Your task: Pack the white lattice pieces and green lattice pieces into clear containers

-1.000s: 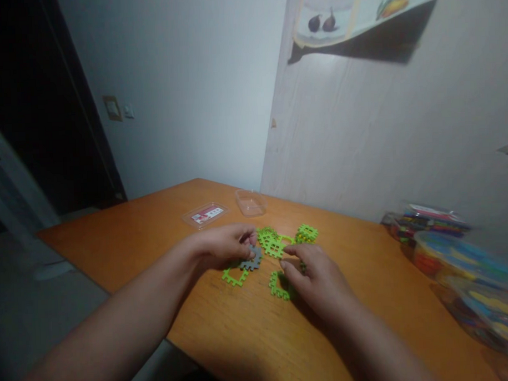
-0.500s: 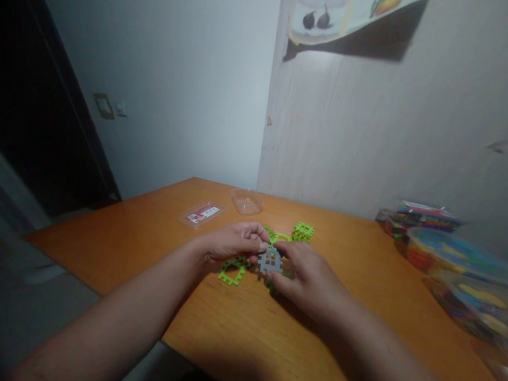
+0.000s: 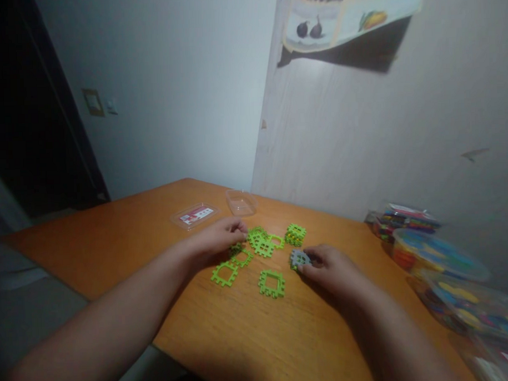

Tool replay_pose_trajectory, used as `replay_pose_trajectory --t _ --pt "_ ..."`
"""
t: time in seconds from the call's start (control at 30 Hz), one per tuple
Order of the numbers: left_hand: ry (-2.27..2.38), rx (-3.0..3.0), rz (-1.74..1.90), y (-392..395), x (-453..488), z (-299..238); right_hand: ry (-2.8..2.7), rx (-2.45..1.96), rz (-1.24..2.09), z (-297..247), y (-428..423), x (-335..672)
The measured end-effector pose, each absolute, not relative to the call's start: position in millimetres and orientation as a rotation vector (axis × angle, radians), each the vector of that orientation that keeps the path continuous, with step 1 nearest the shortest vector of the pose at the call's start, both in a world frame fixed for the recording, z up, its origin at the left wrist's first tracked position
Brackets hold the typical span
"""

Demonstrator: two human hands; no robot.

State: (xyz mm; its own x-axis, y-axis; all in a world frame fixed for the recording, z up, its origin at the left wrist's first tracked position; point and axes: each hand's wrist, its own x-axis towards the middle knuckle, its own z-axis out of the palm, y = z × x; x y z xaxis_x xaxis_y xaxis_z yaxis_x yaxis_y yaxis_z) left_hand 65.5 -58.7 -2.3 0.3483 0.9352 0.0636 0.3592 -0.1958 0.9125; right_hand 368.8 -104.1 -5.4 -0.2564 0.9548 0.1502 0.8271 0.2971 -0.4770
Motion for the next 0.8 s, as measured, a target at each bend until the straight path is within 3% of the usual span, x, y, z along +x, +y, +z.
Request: replay_pose_trajectory --t 0.13,0.4,0.57,0.8 --pt "1.276 2.058 0.622 -60 60 1 -2.293 -1.637 0.33 -11 -97 377" --pt "1.37 2.484 0.297 -70 62 10 -2.051 -1.686 0.191 -14 -94 368" --pt "1.408 2.437 0.34 -75 64 11 -2.061 -1.561 0.085 -14 -103 352" --pt "1.407 2.204 0.686 -71 64 12 -2.056 -1.411 0.013 -15 -118 321"
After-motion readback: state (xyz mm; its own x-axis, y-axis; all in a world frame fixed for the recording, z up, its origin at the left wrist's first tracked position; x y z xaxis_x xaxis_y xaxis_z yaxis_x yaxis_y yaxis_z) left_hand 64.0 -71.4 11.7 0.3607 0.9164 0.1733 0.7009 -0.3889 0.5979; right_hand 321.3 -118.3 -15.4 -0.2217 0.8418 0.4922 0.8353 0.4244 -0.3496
